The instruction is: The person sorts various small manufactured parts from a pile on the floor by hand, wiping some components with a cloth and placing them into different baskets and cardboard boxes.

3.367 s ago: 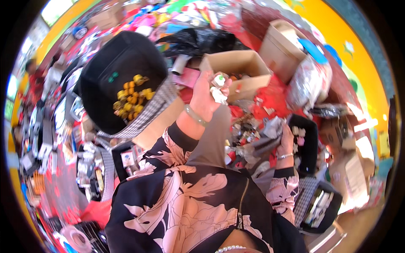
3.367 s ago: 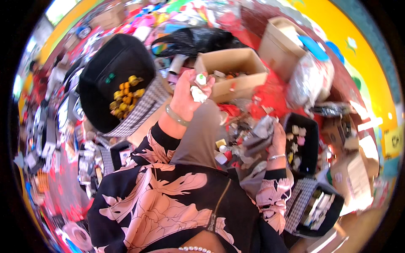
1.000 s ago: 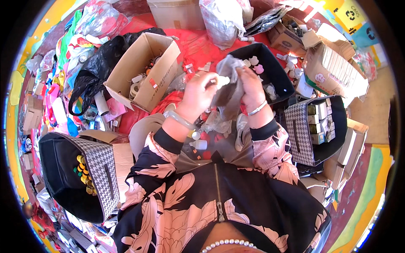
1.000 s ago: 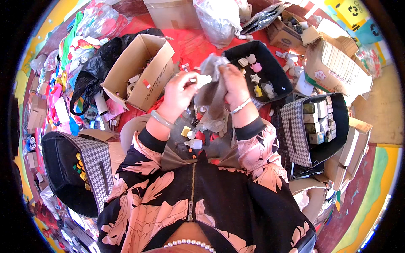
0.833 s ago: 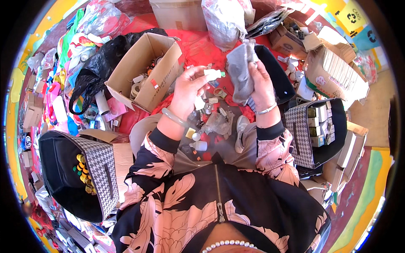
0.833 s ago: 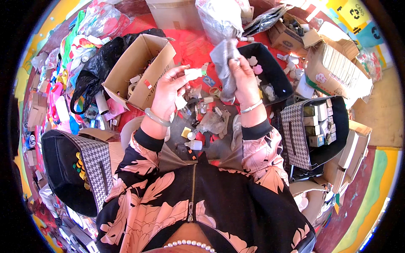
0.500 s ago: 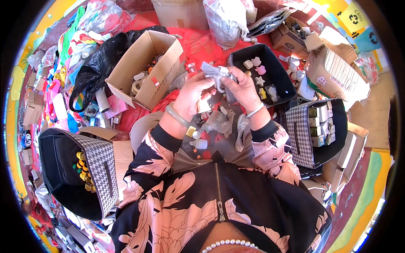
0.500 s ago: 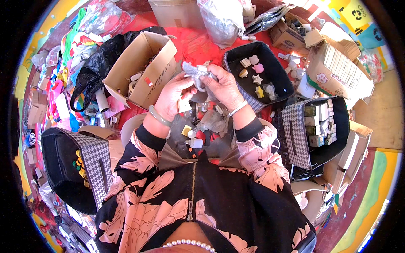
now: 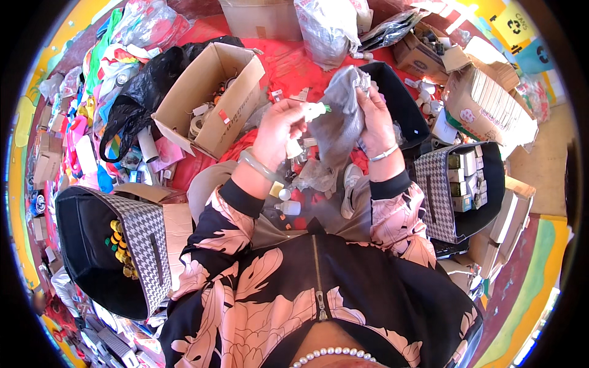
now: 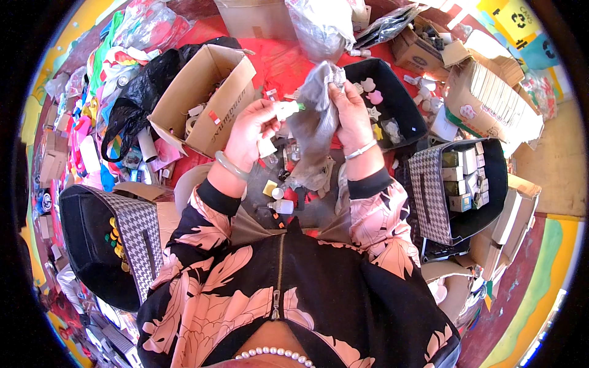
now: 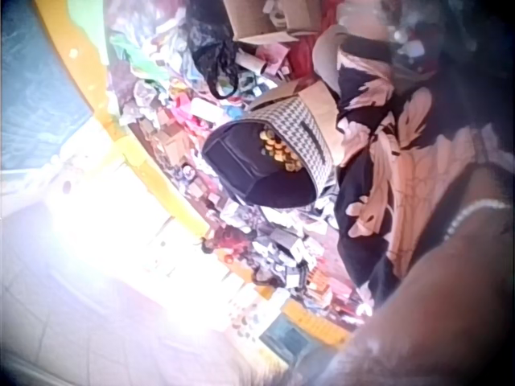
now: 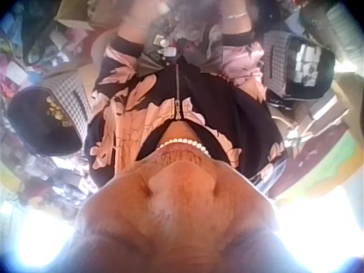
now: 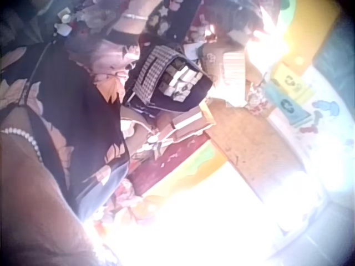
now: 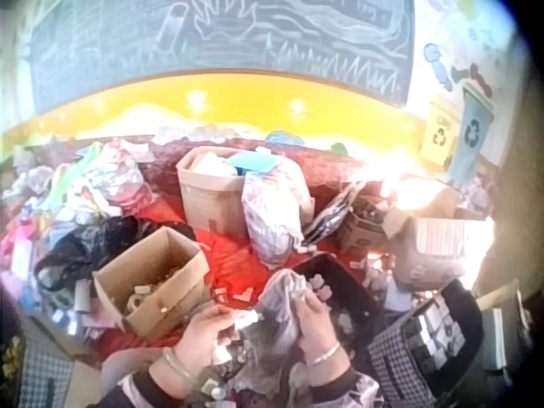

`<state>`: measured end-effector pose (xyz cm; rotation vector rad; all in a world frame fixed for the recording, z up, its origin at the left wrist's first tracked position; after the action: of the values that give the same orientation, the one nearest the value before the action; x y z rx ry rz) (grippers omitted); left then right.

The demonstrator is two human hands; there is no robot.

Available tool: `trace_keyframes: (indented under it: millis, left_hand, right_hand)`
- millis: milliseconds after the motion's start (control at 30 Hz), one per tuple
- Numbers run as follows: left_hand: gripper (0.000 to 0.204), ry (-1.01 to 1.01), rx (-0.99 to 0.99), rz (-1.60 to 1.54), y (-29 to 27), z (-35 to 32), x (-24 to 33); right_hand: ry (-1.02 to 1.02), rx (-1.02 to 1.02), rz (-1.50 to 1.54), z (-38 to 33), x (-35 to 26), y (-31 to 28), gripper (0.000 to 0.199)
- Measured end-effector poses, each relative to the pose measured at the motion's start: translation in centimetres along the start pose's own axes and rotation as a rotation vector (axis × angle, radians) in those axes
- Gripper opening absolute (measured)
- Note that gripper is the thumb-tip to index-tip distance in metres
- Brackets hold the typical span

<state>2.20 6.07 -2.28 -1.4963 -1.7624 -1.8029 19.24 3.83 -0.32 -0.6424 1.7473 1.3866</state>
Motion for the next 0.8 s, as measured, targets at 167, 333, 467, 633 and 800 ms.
trace_keyframes:
  millis: [167, 333, 467, 633, 800]
  left_hand:
    - [0.016, -0.082, -0.026, -0.142, -0.3, 0.3, -1.7]
    - [0.013, 0.061, -0.032, 0.11, 1.3, -0.6, -0.8]
    - [0.014, 0.147, -0.018, 0.295, 2.1, -1.2, -0.8]
    - [0.014, 0.245, -0.006, 0.309, 1.5, -0.7, 0.6]
    - [0.01, 0.242, -0.112, 0.413, 3.2, -1.1, -0.1]
  right_hand:
    - [-0.242, -0.502, -0.768, -3.8, -0.8, 7.5, 0.043]
    - [0.042, -0.241, -0.252, -2.3, 2.6, 4.5, 0.028]
    - [0.014, -0.195, -0.123, -1.9, 2.0, 4.4, 0.025]
    - [0.102, -0.259, -0.329, -2.5, 2.0, 5.3, 0.024]
    - [-0.128, -0.104, -0.428, -1.7, 1.4, 3.1, 0.023]
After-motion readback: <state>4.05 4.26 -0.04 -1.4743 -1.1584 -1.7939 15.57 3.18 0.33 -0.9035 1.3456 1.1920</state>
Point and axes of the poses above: each hand's wrist, its own z-axis towards the middle knuckle, its own y-axis out of the palm, x = y × z, the point moved 10 cm from there along z, towards the middle knuckle, and after that the axes turned 3 degrees about -z, right-handed, at the moved point
